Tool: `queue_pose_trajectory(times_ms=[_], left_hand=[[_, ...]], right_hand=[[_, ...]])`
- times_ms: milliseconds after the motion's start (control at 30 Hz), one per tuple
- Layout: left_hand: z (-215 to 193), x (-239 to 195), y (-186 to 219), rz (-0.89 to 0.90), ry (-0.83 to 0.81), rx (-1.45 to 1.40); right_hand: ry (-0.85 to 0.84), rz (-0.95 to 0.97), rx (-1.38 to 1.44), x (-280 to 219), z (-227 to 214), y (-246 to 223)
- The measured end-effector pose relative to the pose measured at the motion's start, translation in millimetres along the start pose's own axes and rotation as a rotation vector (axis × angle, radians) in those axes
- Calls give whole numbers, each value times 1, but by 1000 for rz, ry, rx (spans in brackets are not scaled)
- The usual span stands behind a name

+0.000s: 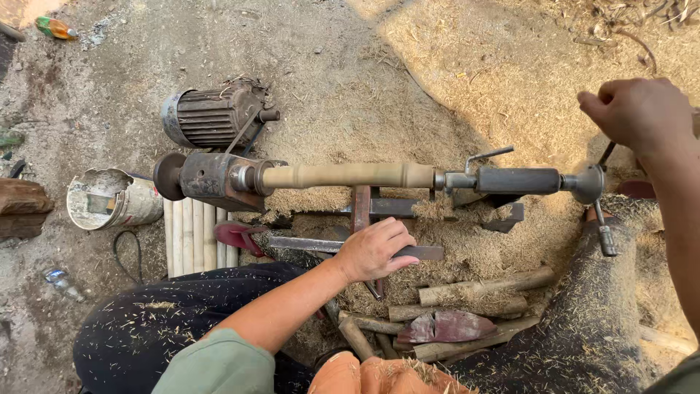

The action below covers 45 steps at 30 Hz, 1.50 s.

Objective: The person shapes a cylindrical wooden rod mounted on a lathe using a chisel and a sanding block. They remove the finished rod, inspect it, and then mount a second rod to continue shaping.

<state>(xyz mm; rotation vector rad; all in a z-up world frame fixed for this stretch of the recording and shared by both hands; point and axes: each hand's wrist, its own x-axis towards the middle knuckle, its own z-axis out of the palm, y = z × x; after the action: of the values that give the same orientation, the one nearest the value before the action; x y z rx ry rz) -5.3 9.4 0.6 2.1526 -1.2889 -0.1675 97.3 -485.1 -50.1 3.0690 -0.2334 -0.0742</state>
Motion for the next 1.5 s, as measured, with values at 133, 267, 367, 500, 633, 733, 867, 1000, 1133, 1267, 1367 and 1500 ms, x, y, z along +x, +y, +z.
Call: queue_pose_trajectory(times_ms=[133, 267, 367, 500, 633, 733, 867, 1000, 1133, 1267, 1367, 1500], left_hand=[[-3, 4, -3, -23, -30, 10], [1, 4, -6, -35, -36, -3], [-1, 6, -8, -21, -31, -9], [-3, 4, 0, -5, -9, -14], [3, -3, -17, -11, -24, -11], [14, -6, -15, 25, 10, 15], [22, -9, -21, 103, 76, 37], [30, -10, -25, 130, 161, 62], [22, -31, -11, 65, 258, 74], [15, -56, -11, -12, 342, 130], [11, -74, -14, -108, 361, 159], [-1, -96, -19, -195, 336, 148]], right_hand=[[-279, 76, 393, 51, 71, -4], [-648, 365, 949, 39, 125, -6], [-945, 433, 1049, 14, 139, -26], [-419, 361, 1125, -23, 110, -28], [-120, 430, 2217, -66, 165, -25], [72, 548, 2528, -118, 187, -25], [-107, 798, 2014, -172, 115, -24], [98, 645, 1471, -201, 60, -58], [375, 683, 1194, -255, 31, -121], [-37, 634, 944, -301, -4, -231], [-345, 244, 662, -295, -14, -305], [-496, -195, 522, -288, -3, -385]])
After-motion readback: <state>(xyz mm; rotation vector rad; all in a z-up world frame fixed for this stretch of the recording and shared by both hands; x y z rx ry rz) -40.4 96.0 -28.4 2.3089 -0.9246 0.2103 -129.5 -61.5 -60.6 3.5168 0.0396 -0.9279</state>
